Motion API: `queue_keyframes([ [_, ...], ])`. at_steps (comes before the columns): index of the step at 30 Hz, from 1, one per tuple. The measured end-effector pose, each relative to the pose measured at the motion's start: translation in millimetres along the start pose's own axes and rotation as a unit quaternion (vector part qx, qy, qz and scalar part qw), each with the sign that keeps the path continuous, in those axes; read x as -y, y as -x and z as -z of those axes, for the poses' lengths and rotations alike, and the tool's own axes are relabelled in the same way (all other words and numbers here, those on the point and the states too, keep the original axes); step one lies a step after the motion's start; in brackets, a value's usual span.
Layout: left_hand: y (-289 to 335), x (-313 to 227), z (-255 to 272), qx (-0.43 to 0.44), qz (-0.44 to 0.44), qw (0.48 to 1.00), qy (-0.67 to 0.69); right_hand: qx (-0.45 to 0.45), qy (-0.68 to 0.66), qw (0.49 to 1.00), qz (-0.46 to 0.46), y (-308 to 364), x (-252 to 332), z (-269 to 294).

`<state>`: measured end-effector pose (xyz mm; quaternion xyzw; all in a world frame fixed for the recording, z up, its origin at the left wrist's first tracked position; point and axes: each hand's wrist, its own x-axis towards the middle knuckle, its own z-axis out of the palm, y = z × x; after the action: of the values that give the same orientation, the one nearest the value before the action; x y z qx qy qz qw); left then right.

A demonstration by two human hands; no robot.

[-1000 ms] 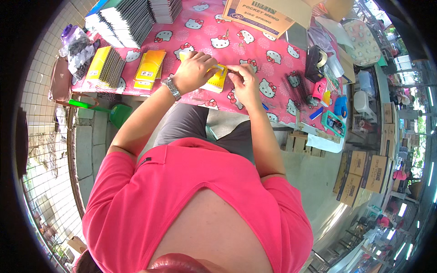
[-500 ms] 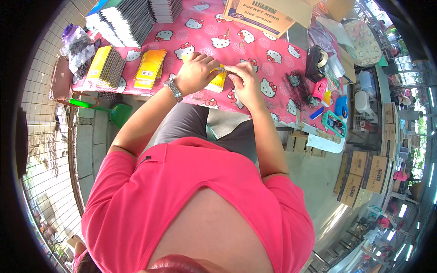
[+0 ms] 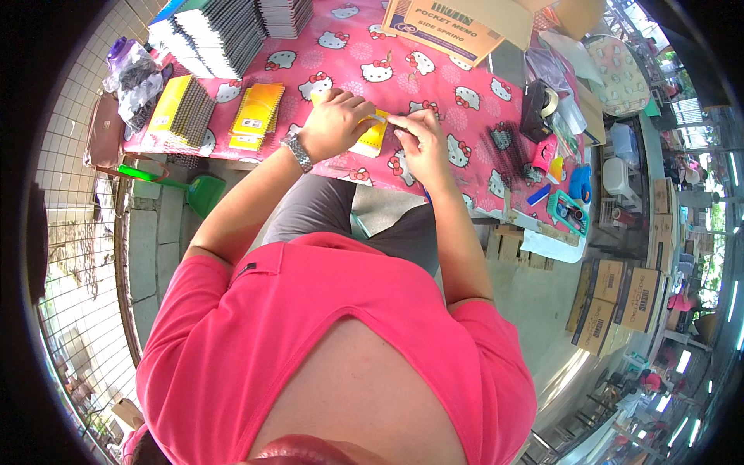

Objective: The person assembles notebooks by threading metal coils through holes in paper stacks and using pliers to secure the ends.

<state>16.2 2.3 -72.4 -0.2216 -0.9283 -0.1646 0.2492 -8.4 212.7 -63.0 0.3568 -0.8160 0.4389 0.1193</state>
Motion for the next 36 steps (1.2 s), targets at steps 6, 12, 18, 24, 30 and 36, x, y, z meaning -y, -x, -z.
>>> queue_keyframes([
  [6,-4,-11,-2,0.014,-0.006,0.999,-0.034,0.086,-0.14,0.973,-0.164,-1,-4,3],
  [12,-4,-17,4,0.029,0.009,1.0,-0.004,0.096,-0.034,0.977,-0.189,-10,23,12],
  [18,-2,-14,4,0.032,-0.006,0.999,0.021,0.145,-0.051,0.972,-0.178,-13,21,18],
  [24,2,-9,2,0.027,0.0,1.0,0.015,0.24,-0.063,0.949,-0.195,-23,20,25],
  [30,2,-4,-2,0.061,-0.018,0.997,0.046,0.128,0.09,0.975,-0.159,-13,-111,-12],
  [36,17,1,8,-0.014,0.057,0.998,-0.027,0.18,0.122,0.965,-0.144,-15,-109,-23],
])
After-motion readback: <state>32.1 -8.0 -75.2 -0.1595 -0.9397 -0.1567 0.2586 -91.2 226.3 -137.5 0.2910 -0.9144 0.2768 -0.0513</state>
